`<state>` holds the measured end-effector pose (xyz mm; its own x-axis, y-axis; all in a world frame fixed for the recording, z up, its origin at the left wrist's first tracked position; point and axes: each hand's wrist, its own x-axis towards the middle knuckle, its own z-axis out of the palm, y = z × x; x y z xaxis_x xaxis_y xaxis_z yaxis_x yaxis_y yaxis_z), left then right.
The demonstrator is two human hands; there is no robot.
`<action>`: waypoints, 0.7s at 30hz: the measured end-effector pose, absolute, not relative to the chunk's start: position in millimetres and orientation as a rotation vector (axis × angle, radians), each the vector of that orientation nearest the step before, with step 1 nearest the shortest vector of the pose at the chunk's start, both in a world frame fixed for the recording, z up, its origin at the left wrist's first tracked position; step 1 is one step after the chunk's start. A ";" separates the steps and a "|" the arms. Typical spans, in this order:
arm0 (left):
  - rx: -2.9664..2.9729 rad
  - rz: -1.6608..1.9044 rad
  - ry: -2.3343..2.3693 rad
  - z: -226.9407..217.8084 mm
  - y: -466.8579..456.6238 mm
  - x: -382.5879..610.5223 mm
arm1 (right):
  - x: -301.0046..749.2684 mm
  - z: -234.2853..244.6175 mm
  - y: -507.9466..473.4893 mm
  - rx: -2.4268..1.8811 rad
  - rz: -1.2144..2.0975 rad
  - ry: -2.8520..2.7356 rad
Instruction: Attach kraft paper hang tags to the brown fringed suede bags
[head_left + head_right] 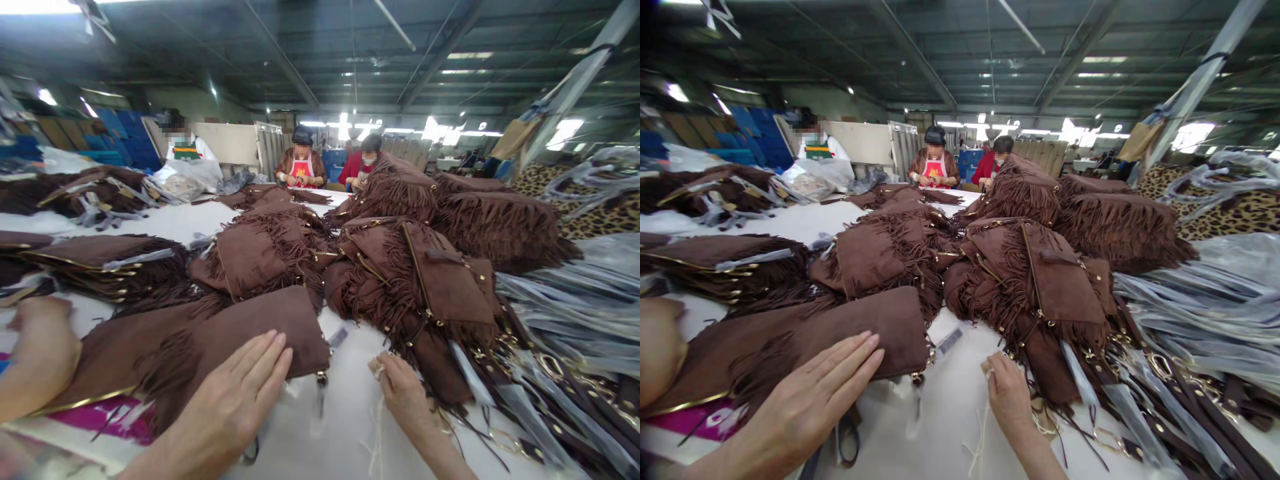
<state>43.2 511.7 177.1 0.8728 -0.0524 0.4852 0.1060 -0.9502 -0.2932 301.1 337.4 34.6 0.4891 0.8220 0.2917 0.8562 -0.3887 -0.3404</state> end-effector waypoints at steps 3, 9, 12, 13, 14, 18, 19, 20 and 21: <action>-2.772 -0.624 0.097 174.4 526.2 50.9 | 320.1 39.7 331.3 -2.335 -0.104 -1.437; -3.033 0.052 -0.229 85.2 547.0 32.9 | 321.6 50.6 334.0 -2.300 -0.046 -1.759; -3.018 0.029 -0.369 53.8 543.1 16.4 | 325.2 49.2 336.4 -2.254 -0.008 -1.827; -3.009 -0.029 -0.391 49.3 540.6 12.5 | 327.6 48.2 337.2 -2.231 0.010 -1.834; -3.002 -0.096 -0.404 47.2 537.9 9.6 | 330.2 47.4 338.1 -2.206 0.030 -1.832; -2.983 -0.357 -0.343 52.7 526.2 5.6 | 338.2 52.8 344.2 -2.131 0.105 -1.698; -2.987 -0.413 -0.324 55.9 523.2 5.9 | 338.8 57.4 345.8 -2.119 0.120 -1.627; -2.990 -0.482 -0.322 59.5 520.0 6.8 | 338.8 63.3 347.0 -2.107 0.139 -1.546; -2.991 -0.556 -0.330 63.5 516.7 8.3 | 338.2 70.4 347.8 -2.090 0.163 -1.463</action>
